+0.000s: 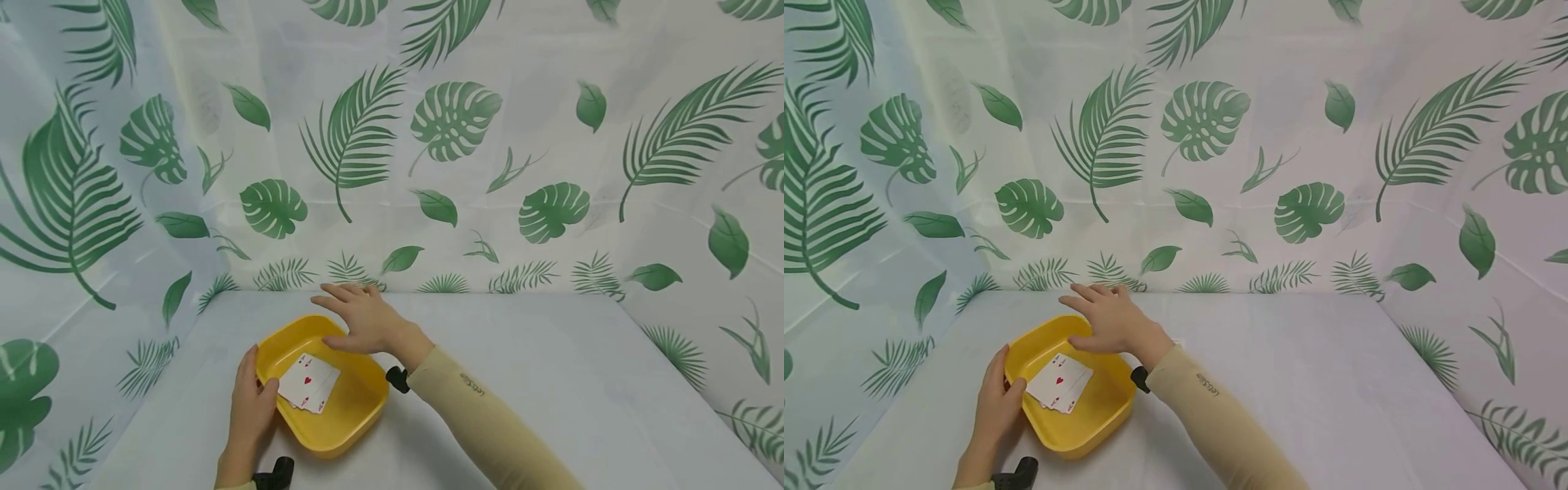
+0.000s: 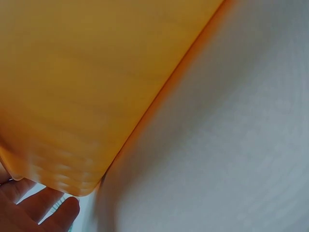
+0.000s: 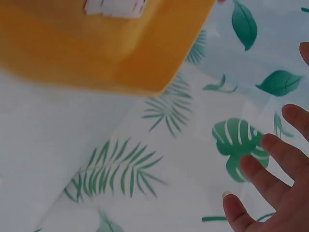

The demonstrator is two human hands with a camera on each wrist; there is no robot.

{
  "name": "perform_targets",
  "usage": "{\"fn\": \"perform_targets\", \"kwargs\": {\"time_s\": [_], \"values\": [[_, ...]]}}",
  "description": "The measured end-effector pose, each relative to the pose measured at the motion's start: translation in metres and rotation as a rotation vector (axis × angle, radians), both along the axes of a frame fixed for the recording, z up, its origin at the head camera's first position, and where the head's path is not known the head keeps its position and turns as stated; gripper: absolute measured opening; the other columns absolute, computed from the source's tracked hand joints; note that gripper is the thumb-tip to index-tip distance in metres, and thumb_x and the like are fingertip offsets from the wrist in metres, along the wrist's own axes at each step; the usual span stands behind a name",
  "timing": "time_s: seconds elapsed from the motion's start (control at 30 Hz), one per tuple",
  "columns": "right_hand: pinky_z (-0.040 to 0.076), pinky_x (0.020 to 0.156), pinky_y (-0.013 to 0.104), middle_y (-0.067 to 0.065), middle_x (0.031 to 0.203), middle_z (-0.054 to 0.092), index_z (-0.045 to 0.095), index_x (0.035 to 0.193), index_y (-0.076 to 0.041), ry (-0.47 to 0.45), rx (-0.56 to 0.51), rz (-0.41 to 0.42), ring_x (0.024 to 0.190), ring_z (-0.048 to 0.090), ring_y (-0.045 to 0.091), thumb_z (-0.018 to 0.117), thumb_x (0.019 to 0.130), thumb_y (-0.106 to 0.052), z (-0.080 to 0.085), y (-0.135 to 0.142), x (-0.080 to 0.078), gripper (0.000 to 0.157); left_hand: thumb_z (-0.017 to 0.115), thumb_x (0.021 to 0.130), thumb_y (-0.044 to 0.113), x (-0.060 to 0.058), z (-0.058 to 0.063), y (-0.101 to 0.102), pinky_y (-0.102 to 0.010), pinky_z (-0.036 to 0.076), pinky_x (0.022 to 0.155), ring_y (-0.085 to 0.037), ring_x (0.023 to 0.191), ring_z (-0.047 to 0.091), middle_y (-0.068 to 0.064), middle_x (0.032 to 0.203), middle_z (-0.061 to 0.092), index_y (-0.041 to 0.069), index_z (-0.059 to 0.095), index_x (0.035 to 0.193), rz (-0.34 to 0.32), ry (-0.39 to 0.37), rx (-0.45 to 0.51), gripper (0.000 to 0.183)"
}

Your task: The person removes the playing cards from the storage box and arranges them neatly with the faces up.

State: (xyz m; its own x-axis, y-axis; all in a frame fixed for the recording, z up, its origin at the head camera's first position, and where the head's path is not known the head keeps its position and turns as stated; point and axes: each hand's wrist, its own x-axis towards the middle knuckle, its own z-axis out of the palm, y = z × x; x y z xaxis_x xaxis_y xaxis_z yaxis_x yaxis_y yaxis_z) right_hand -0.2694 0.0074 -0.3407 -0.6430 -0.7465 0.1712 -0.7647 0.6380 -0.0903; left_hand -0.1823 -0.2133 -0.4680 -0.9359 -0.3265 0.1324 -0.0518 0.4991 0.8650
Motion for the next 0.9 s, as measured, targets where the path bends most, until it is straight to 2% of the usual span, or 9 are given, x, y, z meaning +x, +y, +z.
{"fn": "perform_targets", "kwargs": {"time_s": [0.23,0.53,0.77,0.9], "values": [[0.031,0.113,0.053,-0.002,0.163,0.031,0.041,0.155,-0.03,-0.026,0.015,0.045,0.145,0.033,0.023,0.061,0.094,-0.051,-0.007,-0.027,0.007,0.067,0.05,0.091,0.003,0.002,0.0,-0.003,-0.056,0.021,0.118,-0.04,0.147,0.024,-0.023,0.163,0.018,-0.001,0.016,0.16,-0.017,0.012,-0.01,0.076],[0.03,0.116,0.053,-0.003,0.162,0.034,0.043,0.154,-0.031,-0.105,0.067,0.035,0.144,0.036,0.022,0.062,0.095,-0.046,-0.019,-0.051,0.006,0.064,0.049,0.091,0.003,0.0,-0.003,-0.004,-0.057,0.023,0.117,-0.041,0.145,0.026,-0.024,0.163,0.02,-0.002,0.019,0.159,-0.03,0.038,-0.029,0.074],[0.033,0.114,0.054,-0.003,0.16,0.036,0.041,0.155,-0.031,-0.109,0.165,0.035,0.143,0.038,0.022,0.062,0.094,-0.052,-0.036,-0.064,0.006,0.068,0.049,0.091,0.002,-0.001,-0.006,-0.005,-0.058,0.024,0.117,-0.042,0.145,0.028,-0.025,0.162,0.021,-0.004,0.02,0.158,-0.036,0.074,-0.021,0.073],[0.032,0.116,0.049,-0.005,0.159,0.037,0.041,0.155,-0.031,-0.122,0.244,0.022,0.143,0.038,0.022,0.062,0.093,-0.056,-0.046,-0.071,0.008,0.07,0.05,0.09,0.002,-0.001,-0.005,-0.007,-0.059,0.023,0.117,-0.041,0.147,0.024,-0.025,0.162,0.021,-0.004,0.021,0.158,-0.04,0.072,-0.041,0.073]]}}
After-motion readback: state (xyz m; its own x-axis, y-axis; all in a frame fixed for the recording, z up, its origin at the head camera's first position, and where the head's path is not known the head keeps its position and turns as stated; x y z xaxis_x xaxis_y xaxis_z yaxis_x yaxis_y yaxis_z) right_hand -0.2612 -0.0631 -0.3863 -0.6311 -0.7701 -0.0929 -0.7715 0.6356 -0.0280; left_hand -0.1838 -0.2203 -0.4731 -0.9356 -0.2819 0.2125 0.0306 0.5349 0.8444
